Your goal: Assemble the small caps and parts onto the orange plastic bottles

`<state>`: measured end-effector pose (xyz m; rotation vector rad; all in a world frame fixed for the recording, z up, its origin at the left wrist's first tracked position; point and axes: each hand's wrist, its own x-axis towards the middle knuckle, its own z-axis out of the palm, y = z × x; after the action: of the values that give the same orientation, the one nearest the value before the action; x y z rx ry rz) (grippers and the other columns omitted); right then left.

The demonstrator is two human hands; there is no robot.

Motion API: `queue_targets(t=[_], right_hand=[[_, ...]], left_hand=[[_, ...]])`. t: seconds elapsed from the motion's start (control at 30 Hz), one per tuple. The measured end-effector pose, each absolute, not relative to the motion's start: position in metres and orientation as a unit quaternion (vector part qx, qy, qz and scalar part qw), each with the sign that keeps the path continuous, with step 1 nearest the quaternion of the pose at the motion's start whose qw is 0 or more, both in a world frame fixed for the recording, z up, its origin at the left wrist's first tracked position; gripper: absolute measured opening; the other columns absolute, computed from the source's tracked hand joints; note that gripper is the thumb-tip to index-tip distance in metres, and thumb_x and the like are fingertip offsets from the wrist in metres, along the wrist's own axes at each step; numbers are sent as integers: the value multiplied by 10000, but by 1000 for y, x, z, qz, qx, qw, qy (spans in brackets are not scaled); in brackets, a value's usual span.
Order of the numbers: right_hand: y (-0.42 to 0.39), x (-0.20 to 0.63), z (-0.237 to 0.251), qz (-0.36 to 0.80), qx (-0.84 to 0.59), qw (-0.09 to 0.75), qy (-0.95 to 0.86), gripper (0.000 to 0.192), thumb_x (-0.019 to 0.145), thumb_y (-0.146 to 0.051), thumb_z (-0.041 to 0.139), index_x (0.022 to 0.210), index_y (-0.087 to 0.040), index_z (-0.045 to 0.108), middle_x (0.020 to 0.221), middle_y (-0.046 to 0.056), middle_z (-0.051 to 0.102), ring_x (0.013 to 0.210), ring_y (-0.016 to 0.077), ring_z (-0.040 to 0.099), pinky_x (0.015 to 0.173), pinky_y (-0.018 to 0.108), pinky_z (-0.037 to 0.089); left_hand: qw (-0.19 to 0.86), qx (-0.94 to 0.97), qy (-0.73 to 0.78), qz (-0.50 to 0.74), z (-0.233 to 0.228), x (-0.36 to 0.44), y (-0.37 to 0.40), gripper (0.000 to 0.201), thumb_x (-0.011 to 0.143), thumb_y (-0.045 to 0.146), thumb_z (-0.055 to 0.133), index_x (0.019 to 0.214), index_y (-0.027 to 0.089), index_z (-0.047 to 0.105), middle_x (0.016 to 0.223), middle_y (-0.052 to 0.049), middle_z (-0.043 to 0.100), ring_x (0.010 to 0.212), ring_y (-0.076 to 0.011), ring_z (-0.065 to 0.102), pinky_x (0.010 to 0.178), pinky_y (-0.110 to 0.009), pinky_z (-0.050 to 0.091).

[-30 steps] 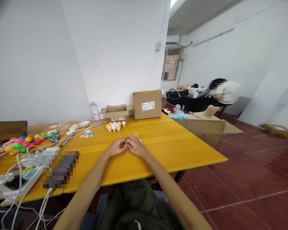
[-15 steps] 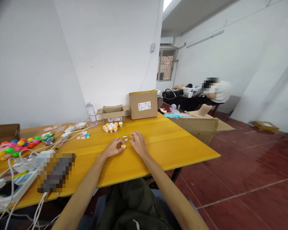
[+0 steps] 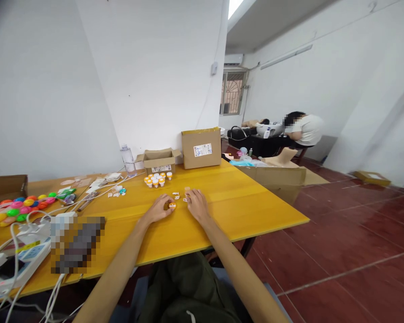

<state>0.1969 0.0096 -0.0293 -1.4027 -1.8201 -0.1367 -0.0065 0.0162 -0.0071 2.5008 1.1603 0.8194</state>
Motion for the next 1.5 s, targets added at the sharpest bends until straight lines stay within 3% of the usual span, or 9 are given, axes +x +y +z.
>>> queue_targets(t=[0.23, 0.47, 0.77, 0.97, 1.03, 1.3, 1.5], right_hand=[[13, 201, -38, -48, -512, 401, -758, 158, 889, -174, 555, 927, -259, 682, 982, 88, 721, 931, 259, 626, 862, 393, 480], [11, 220, -39, -42, -527, 439, -727, 206, 915, -179, 495, 925, -264, 683, 944, 74, 704, 912, 255, 610, 839, 385, 482], [0, 221, -36, -15, -549, 383, -743, 154, 877, -177, 570, 931, -249, 695, 1035, 85, 722, 967, 256, 638, 869, 373, 491], [-1, 219, -33, 26, -560, 408, -721, 117, 861, -200, 589, 854, -253, 693, 942, 74, 743, 933, 250, 675, 863, 367, 509], [-3, 217, -31, 66, -536, 450, -711, 119, 871, -252, 573, 839, -250, 688, 925, 64, 746, 901, 237, 682, 841, 360, 520], [-1, 196, -27, 349, -422, 529, -648, 362, 806, -558, 600, 724, -208, 639, 692, 19, 675, 670, 189, 645, 642, 303, 519], [10, 182, -25, 429, -402, 515, -623, 395, 728, -588, 683, 700, -196, 649, 677, 20, 669, 652, 170, 633, 628, 289, 518]], left_hand=[[163, 856, 390, 299, -8, -7, 15, 165, 788, 187, 615, 949, 222, 618, 959, -39, 636, 941, -214, 590, 931, -367, 472], [193, 847, 380, 319, -5, -5, 16, 47, 849, 227, 577, 862, 206, 617, 915, -32, 630, 880, -190, 578, 871, -335, 475], [213, 843, 378, 318, -3, -3, 16, 112, 836, 169, 539, 739, 194, 589, 847, -26, 606, 797, -170, 576, 794, -308, 480], [223, 842, 375, 318, -5, -4, 17, 66, 821, 187, 566, 762, 194, 595, 842, -22, 615, 813, -174, 584, 796, -314, 487], [224, 840, 375, 323, -5, -5, 17, 19, 812, 200, 585, 816, 196, 604, 873, -23, 630, 849, -180, 593, 833, -329, 491], [238, 828, 386, 329, -12, -8, 18, 389, 707, 209, 698, 1081, 217, 589, 1017, -46, 663, 958, -211, 609, 931, -382, 488], [274, 826, 359, 337, -12, -5, 17, 277, 771, 198, 627, 1045, 200, 579, 923, -31, 669, 853, -173, 606, 846, -342, 513]])
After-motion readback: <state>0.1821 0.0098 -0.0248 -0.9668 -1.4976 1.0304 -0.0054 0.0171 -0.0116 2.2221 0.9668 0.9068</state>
